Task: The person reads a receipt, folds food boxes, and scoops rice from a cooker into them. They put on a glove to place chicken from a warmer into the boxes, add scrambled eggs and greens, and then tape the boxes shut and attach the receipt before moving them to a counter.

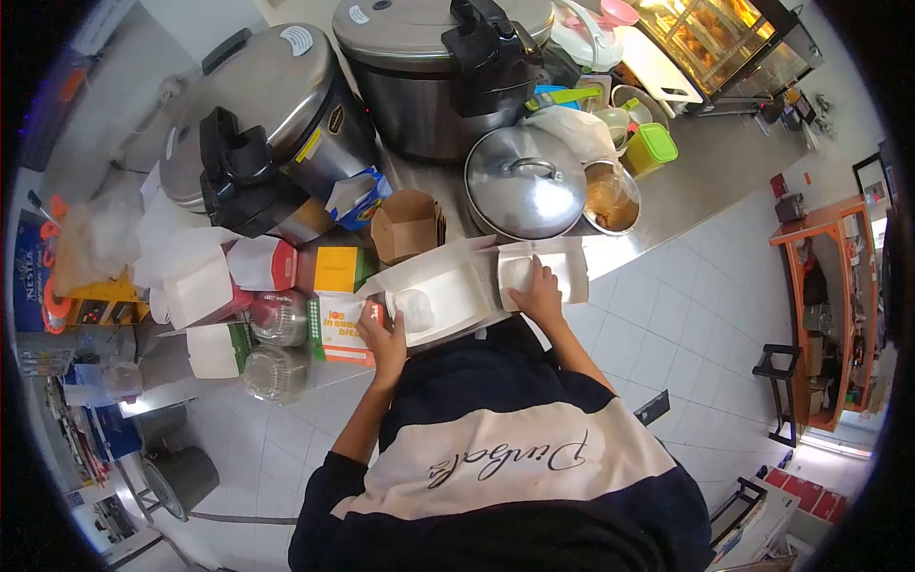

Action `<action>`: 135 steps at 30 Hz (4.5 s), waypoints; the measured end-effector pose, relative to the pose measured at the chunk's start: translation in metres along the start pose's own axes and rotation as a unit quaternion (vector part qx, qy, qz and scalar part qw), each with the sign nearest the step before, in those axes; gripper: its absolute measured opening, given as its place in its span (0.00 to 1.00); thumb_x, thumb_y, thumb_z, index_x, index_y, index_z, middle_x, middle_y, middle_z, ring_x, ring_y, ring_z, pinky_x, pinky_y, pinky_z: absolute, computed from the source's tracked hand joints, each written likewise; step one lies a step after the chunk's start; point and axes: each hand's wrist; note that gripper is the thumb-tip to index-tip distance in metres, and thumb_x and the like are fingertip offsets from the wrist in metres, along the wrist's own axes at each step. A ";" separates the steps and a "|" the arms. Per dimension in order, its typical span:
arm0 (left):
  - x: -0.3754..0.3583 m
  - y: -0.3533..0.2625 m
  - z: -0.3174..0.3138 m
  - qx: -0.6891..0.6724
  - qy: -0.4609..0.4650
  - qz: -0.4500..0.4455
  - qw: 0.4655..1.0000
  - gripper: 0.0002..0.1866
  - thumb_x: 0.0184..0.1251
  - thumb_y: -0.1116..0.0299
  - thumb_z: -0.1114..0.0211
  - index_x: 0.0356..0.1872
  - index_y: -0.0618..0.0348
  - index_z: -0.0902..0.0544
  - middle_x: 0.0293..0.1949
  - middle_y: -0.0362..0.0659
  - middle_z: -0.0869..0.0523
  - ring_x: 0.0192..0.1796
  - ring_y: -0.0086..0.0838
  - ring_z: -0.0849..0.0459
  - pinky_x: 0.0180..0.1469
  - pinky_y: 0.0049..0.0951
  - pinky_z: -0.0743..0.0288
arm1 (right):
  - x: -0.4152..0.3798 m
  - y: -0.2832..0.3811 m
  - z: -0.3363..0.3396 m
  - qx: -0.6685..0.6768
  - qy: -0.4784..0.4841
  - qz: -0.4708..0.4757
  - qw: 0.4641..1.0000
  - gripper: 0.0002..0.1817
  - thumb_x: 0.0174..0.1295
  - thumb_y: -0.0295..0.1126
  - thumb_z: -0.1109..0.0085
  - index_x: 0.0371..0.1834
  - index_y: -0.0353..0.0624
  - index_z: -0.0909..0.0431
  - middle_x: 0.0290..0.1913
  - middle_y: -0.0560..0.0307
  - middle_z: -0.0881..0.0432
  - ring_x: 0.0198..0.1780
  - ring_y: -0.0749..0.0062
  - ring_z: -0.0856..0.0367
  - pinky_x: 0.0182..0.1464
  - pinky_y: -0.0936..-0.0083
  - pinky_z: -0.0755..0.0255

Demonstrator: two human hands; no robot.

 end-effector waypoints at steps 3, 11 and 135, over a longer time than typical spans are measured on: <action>-0.007 0.030 -0.009 -0.139 0.105 0.083 0.981 0.31 0.65 0.63 0.40 0.64 0.70 0.39 0.57 0.58 0.31 0.62 0.50 0.34 0.65 0.42 0.43 | 0.000 0.010 0.008 -0.079 0.003 0.014 0.997 0.48 0.50 0.53 0.36 0.70 0.41 0.49 0.55 0.39 0.29 0.58 0.47 0.31 0.58 0.33 0.45; 0.009 0.032 -0.027 -0.137 0.186 0.100 0.968 0.30 0.67 0.56 0.43 0.62 0.70 0.36 0.58 0.61 0.31 0.63 0.50 0.34 0.64 0.40 0.41 | 0.001 -0.013 0.012 0.059 -0.179 0.087 0.978 0.34 0.55 0.47 0.38 0.61 0.39 0.35 0.56 0.42 0.28 0.60 0.50 0.32 0.60 0.45 0.44; -0.106 -0.944 -0.678 -0.092 0.045 -0.515 0.851 0.11 0.53 0.74 0.35 0.39 0.58 0.19 0.41 0.42 0.18 0.43 0.32 0.21 0.46 0.33 0.29 | 0.439 -0.631 0.642 0.021 0.078 0.512 0.855 0.25 0.55 0.32 0.46 0.60 0.48 0.31 0.65 0.46 0.37 0.70 0.51 0.46 0.71 0.61 0.52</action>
Point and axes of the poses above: each hand's wrist, its own x-axis towards the middle knuckle, its own z-axis out of the back of the hand, y = z × x
